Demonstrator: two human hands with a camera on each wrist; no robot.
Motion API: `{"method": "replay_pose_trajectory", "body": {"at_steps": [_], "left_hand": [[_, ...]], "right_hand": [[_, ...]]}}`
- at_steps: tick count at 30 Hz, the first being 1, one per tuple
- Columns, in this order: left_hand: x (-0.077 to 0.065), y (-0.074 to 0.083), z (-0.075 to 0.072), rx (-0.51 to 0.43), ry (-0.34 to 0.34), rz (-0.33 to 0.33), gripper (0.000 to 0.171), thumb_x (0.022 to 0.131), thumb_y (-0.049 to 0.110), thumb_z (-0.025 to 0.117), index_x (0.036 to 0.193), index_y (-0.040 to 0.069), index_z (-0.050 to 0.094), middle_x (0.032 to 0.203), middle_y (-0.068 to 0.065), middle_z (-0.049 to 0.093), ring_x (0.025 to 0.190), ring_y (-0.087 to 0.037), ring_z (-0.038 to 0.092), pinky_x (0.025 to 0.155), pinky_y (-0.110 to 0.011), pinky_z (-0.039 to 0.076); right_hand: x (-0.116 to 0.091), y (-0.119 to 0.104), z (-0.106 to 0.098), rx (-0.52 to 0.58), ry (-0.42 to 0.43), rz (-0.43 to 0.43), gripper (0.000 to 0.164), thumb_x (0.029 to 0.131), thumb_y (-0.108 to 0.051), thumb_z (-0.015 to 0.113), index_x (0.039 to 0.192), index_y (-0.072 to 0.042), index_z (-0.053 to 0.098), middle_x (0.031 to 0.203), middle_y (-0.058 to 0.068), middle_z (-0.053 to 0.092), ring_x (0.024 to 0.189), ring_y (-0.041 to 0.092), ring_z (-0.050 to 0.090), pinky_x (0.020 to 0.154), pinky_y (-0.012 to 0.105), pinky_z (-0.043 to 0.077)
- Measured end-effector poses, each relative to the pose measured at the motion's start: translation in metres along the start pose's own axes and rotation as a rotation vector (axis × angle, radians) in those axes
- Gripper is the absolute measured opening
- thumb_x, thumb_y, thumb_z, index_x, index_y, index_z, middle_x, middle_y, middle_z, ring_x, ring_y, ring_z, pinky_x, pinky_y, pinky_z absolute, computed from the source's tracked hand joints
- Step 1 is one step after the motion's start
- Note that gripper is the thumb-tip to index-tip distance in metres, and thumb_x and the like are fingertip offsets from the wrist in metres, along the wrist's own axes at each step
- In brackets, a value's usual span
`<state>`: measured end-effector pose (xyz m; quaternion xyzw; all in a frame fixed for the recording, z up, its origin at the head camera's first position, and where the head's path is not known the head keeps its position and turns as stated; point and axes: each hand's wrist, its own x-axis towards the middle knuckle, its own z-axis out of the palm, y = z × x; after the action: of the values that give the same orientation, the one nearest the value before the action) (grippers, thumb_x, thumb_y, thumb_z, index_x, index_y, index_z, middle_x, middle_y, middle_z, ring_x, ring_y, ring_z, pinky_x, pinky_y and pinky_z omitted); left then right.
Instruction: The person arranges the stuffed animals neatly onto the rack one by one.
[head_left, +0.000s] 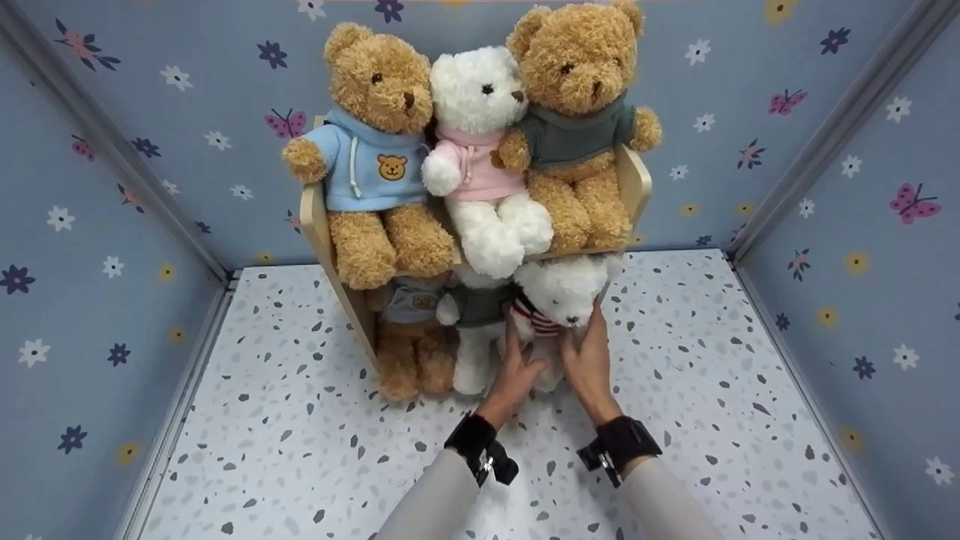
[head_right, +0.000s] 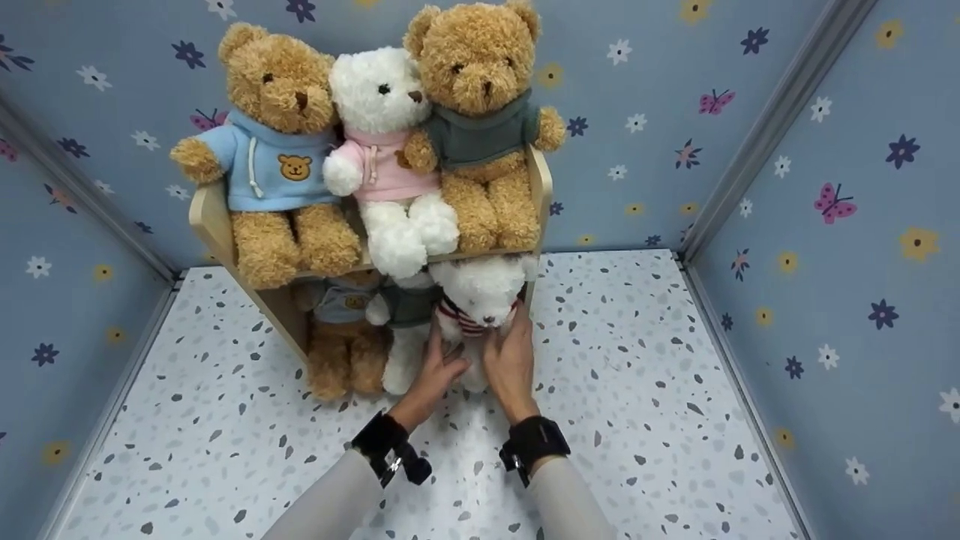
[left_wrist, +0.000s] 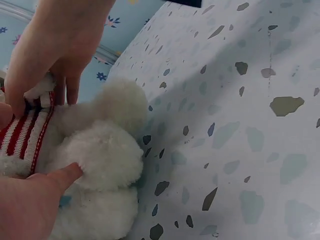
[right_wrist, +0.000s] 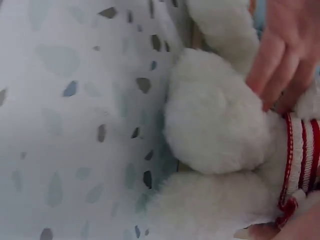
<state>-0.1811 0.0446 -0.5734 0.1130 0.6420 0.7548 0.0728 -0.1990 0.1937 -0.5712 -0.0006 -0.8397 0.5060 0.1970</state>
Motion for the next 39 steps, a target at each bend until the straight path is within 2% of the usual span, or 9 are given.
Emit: {"method": "replay_pose_trajectory", "body": {"at_steps": [4,8,12,16,18,20,22,30,39], "left_hand": [[0.01,-0.001,-0.008,-0.031,-0.013,-0.034,0.108,0.09,-0.014,0.053,0.161,0.011,-0.025,0.167,-0.016,-0.03,0.153,-0.051,0.011,0.12,-0.053,0.03],[0.013,-0.002,-0.014,0.062,-0.022,-0.101,0.107,0.09,-0.009,0.054,0.161,0.009,-0.024,0.168,-0.019,-0.025,0.154,-0.048,0.012,0.124,-0.052,0.021],[0.007,0.005,-0.015,0.359,-0.019,-0.08,0.092,0.092,-0.003,0.055,0.165,0.002,-0.002,0.159,-0.031,0.032,0.132,-0.041,0.053,0.11,-0.047,0.044],[0.005,0.015,-0.02,0.971,0.043,0.291,0.043,0.094,-0.002,0.06,0.137,-0.008,0.059,0.117,-0.021,0.066,0.099,-0.031,0.065,0.092,-0.042,0.053],[0.007,0.019,-0.026,1.239,0.128,0.498,0.024,0.093,0.002,0.063,0.115,-0.001,0.074,0.125,-0.017,0.068,0.117,-0.034,0.063,0.105,-0.046,0.048],[0.01,0.019,-0.035,1.408,0.238,0.656,0.015,0.09,0.004,0.066,0.1,0.005,0.077,0.124,-0.015,0.069,0.119,-0.037,0.062,0.109,-0.052,0.044],[0.011,0.016,-0.045,1.482,0.315,0.707,0.015,0.088,0.006,0.067,0.099,0.005,0.078,0.13,-0.016,0.067,0.124,-0.042,0.059,0.11,-0.059,0.042],[-0.012,-0.006,-0.069,1.6,0.29,0.492,0.024,0.087,0.011,0.073,0.11,0.011,0.078,0.126,-0.017,0.065,0.103,-0.037,0.062,0.069,-0.046,0.057],[-0.027,-0.03,-0.07,1.687,0.31,0.454,0.02,0.081,0.008,0.076,0.101,0.009,0.078,0.108,-0.015,0.062,0.087,-0.033,0.061,0.069,-0.045,0.053]], "right_hand": [[-0.009,0.002,0.004,-0.066,-0.109,0.027,0.083,0.104,-0.019,0.058,0.168,-0.013,0.004,0.17,0.016,0.019,0.152,0.035,0.029,0.122,0.052,0.028],[-0.018,0.005,0.013,-0.246,-0.204,-0.035,0.099,0.094,-0.013,0.071,0.166,-0.006,0.002,0.161,0.037,0.022,0.136,0.051,0.045,0.105,0.059,0.047],[-0.022,0.015,0.024,-0.489,-0.229,-0.147,0.102,0.088,-0.022,0.082,0.165,-0.004,0.016,0.147,0.045,0.033,0.112,0.057,0.057,0.08,0.059,0.057],[-0.02,0.024,0.03,-0.617,-0.18,-0.212,0.103,0.086,-0.037,0.085,0.164,-0.007,0.025,0.143,0.04,0.04,0.108,0.054,0.059,0.071,0.056,0.058],[-0.02,0.026,0.031,-0.639,-0.145,-0.233,0.1,0.086,-0.037,0.086,0.163,-0.007,0.029,0.139,0.039,0.044,0.11,0.053,0.058,0.071,0.056,0.057],[-0.021,0.028,0.03,-0.647,-0.126,-0.24,0.097,0.086,-0.038,0.085,0.161,-0.005,0.033,0.14,0.039,0.044,0.112,0.054,0.058,0.074,0.057,0.057],[-0.024,0.028,0.029,-0.665,-0.127,-0.229,0.092,0.09,-0.04,0.082,0.16,-0.005,0.034,0.142,0.039,0.043,0.115,0.056,0.056,0.075,0.059,0.057],[-0.048,0.02,0.02,-0.858,-0.153,-0.23,0.077,0.092,-0.057,0.07,0.153,-0.015,0.05,0.154,0.03,0.041,0.125,0.056,0.051,0.08,0.069,0.053],[-0.052,0.027,0.022,-0.789,-0.221,-0.322,0.078,0.083,-0.042,0.087,0.15,-0.017,0.056,0.145,0.025,0.052,0.113,0.053,0.057,0.077,0.063,0.056]]}}
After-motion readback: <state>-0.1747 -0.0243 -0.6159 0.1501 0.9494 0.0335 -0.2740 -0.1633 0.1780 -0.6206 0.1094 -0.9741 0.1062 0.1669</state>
